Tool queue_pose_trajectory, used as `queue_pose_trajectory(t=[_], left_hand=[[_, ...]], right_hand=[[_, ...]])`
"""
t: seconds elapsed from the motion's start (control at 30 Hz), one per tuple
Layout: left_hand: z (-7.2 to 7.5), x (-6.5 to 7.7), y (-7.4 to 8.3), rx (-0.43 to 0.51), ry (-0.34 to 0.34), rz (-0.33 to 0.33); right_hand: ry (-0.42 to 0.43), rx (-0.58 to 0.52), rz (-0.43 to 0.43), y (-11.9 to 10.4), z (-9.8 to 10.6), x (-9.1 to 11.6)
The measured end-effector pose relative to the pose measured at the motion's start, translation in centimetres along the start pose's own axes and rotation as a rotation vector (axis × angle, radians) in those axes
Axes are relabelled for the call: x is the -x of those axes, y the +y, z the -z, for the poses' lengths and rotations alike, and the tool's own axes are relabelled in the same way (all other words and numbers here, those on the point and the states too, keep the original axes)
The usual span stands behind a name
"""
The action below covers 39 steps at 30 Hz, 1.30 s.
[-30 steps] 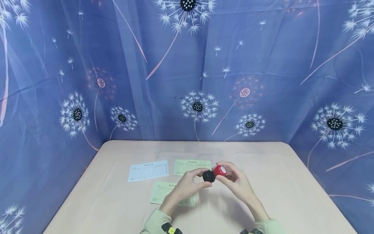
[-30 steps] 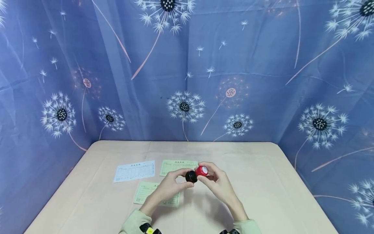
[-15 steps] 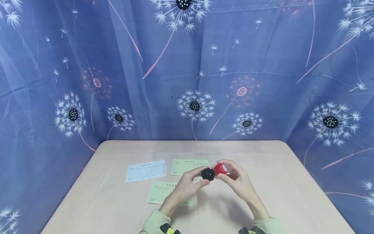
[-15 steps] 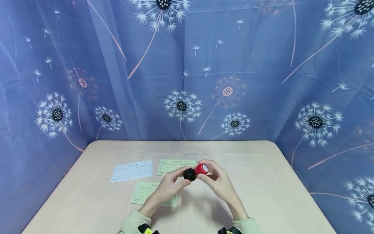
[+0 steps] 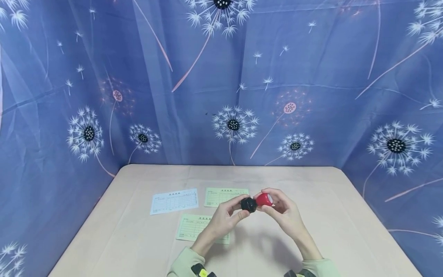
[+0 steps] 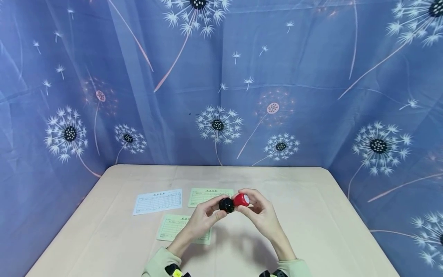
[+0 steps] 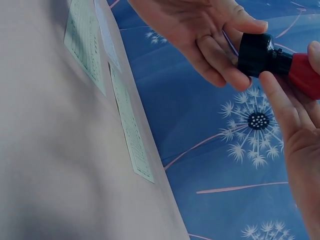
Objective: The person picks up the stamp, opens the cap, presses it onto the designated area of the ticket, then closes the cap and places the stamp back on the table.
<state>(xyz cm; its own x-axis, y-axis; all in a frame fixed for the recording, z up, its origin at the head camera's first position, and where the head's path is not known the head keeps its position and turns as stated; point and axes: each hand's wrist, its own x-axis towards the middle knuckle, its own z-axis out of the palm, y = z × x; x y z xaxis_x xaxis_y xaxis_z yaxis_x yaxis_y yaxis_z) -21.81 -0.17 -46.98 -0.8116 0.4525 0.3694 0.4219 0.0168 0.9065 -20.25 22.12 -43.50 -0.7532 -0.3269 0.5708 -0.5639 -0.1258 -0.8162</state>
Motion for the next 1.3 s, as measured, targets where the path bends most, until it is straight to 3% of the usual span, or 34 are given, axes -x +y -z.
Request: queue_pose_trajectory(t=[0.83,0.97,1.17,1.3], left_hand=[[0.16,-0.04,-0.25,0.121,-0.016,-0.014],[0.14,-0.05,-0.26,0.107,-0.017,-0.012],[0.04,-0.11,0.03,0.084,-0.020,0.093],[-0.02,-0.26,0.29,0.088,-0.009,0.162]], right_hand=[[-0.003,-0.078,0.005,0.53,-0.20,-0.03],[-0.003,-0.065,-0.005,0.45,-0.17,-0.03],[0.045,-0.012,-0.081,0.01,-0.11,-0.11],[0.059,0.016,-0.076,-0.24,-0.04,-0.16]])
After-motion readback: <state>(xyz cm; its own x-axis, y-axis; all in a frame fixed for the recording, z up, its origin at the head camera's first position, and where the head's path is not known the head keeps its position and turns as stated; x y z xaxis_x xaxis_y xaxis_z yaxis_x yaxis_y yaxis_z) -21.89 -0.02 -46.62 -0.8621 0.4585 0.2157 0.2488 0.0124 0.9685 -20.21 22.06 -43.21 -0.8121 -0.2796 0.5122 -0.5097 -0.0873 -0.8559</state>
